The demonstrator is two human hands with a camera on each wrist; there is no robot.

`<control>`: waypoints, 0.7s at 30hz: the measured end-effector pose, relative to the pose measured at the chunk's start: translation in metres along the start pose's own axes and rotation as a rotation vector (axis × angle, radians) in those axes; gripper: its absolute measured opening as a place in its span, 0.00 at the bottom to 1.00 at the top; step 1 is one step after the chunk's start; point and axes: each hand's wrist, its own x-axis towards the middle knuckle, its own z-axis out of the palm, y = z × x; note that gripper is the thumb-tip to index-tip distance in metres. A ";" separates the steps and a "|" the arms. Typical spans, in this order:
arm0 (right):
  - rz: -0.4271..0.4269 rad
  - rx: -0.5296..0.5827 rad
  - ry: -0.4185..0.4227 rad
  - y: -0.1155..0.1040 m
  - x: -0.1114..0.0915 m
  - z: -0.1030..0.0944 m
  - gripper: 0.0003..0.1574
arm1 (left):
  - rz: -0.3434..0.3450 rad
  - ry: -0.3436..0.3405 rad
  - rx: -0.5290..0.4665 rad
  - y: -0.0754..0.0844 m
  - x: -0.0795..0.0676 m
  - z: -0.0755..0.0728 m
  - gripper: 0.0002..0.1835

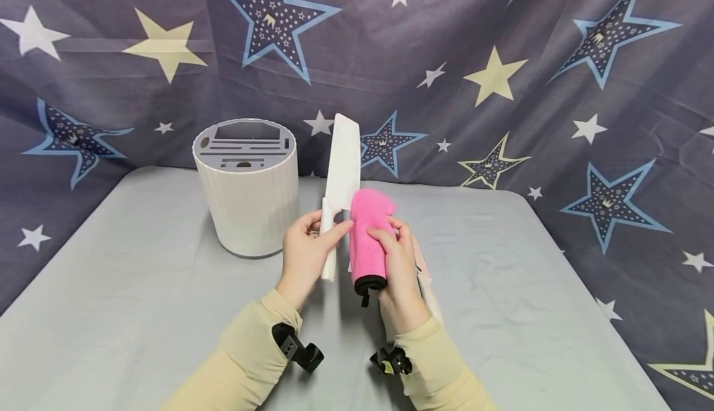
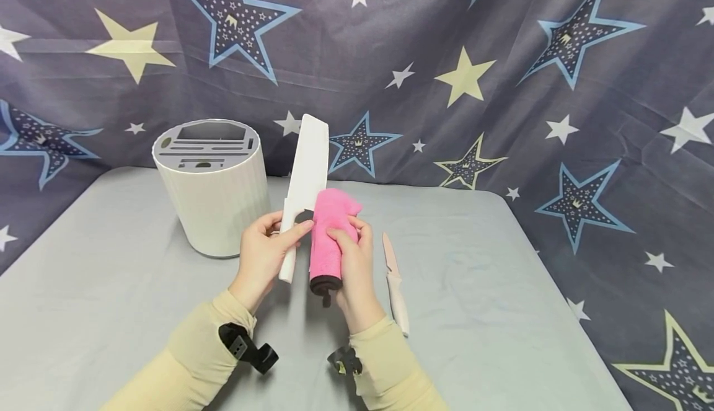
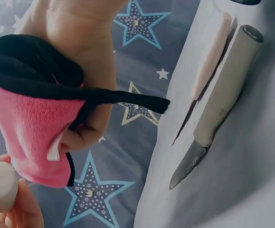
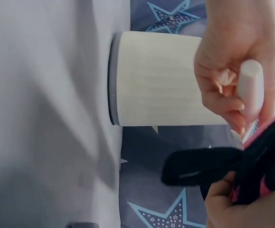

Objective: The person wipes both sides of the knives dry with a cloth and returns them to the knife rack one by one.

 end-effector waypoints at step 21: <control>-0.058 0.195 0.118 -0.017 0.025 -0.012 0.17 | -0.232 -0.073 -0.231 -0.012 0.001 0.004 0.22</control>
